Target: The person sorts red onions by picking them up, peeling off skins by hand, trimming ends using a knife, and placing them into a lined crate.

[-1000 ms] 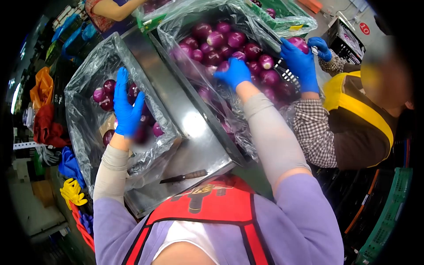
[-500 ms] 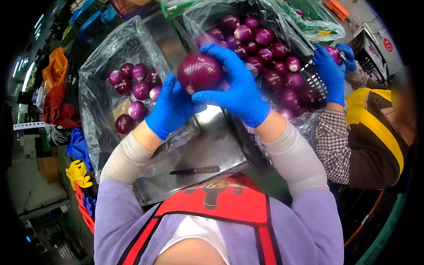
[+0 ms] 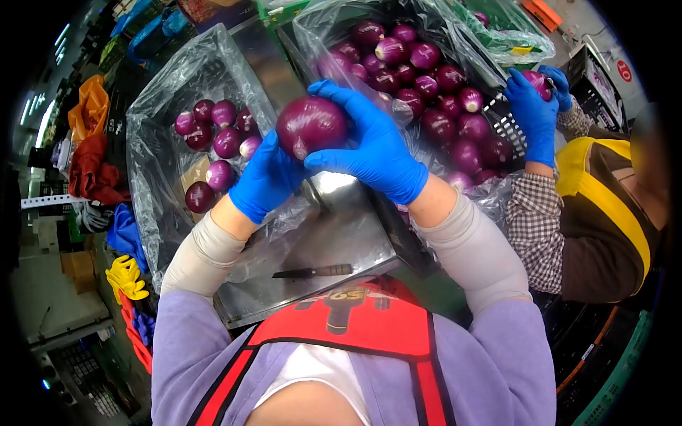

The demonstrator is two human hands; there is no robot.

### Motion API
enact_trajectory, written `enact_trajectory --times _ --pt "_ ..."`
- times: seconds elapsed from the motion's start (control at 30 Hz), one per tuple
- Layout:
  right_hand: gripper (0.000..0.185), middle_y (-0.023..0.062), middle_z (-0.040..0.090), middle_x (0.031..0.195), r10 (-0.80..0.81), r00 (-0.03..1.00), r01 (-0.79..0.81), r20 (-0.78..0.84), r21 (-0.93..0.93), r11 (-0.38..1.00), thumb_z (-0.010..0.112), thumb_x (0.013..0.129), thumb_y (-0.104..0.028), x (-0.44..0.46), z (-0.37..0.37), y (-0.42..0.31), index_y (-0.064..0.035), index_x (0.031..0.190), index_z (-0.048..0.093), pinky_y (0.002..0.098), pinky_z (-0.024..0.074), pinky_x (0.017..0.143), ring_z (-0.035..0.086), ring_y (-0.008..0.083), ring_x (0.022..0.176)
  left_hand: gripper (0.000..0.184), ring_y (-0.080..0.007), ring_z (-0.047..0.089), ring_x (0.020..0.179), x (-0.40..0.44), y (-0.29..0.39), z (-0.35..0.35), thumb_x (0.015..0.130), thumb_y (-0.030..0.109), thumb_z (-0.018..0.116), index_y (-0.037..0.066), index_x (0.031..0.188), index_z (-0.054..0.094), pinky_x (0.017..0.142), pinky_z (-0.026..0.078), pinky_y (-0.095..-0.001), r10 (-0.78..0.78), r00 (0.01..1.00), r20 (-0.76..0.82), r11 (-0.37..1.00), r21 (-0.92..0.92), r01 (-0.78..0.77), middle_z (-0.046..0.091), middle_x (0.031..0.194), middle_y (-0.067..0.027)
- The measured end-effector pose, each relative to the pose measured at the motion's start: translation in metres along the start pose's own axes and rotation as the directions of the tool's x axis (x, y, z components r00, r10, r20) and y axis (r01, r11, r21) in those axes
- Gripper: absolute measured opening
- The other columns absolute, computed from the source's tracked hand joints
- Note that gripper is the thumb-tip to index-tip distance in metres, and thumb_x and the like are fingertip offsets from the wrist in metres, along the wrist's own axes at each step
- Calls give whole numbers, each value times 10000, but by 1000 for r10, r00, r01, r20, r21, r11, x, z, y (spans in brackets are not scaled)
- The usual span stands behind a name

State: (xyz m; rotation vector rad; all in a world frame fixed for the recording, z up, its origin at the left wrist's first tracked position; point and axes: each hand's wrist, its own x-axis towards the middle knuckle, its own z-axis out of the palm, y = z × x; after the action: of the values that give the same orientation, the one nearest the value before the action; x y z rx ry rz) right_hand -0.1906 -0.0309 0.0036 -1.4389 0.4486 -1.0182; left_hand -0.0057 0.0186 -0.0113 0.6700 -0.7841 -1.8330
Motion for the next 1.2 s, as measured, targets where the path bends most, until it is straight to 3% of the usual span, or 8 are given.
enact_trajectory --times 0.17,0.37,0.47,0.67,0.73,0.87,1.03,1.2 --pt "830 82 439 1361 11 1000 -11 29 -5 1000 826 673 -65 0 0 -1 -33 1374 382 341 431 1013 479 192 1198 727 -244 492 1225 0 0 -2 849 438 625 68 1405 337 1030 420 -393 25 999 21 1000 -11 -25 471 1351 -120" --pt "779 92 438 1357 15 996 -18 89 28 999 744 729 -109 1 -2 -3 -42 1401 356 337 401 1023 476 196 1204 697 -249 506 1204 2 -3 1 824 331 685 57 1376 360 1018 432 -401 94 995 -15 995 21 -94 486 1321 -124" --pt "840 104 381 1418 98 989 -106 110 71 992 732 715 -247 1 -4 -5 -15 1413 325 354 322 1085 392 217 1300 670 -258 510 1194 5 -7 -2 818 283 698 50 1353 369 1015 435 -404 126 992 -13 992 11 -126 489 1303 -127" --pt "776 103 393 1404 130 986 -142 108 111 984 681 730 -208 1 -2 -4 -9 1399 341 351 334 1076 413 218 1284 649 -261 509 1188 5 -8 -1 824 264 696 48 1342 371 1012 439 -402 136 989 -51 990 40 -134 488 1290 -134" --pt "674 102 492 1254 141 989 -147 45 185 972 626 726 -69 0 1 -3 -29 1358 397 326 423 990 514 193 1132 634 -258 510 1186 6 -9 -2 832 260 688 47 1339 373 1011 439 -404 135 990 -46 990 45 -133 489 1288 -133" --pt "630 104 500 1230 88 996 -84 -25 128 988 615 735 -74 -2 4 4 -22 1330 416 322 429 981 522 188 1104 583 -252 514 1177 7 -10 -2 863 259 651 41 1332 384 1005 444 -403 126 989 -74 991 61 -122 492 1281 -129" --pt "491 106 543 1172 16 995 -20 -94 -37 999 609 854 -165 0 4 9 -11 1293 451 301 436 946 536 169 1061 524 -239 526 1166 9 -8 3 896 261 606 33 1323 403 995 453 -395 104 991 -84 994 56 -99 504 1278 -120" --pt "403 92 545 1188 101 991 -100 -85 11 995 532 925 -173 3 2 5 -5 1285 468 292 411 968 519 155 1095 495 -219 535 1158 9 -8 3 916 265 579 27 1318 414 994 454 -387 81 994 -77 996 50 -77 523 1269 -111"
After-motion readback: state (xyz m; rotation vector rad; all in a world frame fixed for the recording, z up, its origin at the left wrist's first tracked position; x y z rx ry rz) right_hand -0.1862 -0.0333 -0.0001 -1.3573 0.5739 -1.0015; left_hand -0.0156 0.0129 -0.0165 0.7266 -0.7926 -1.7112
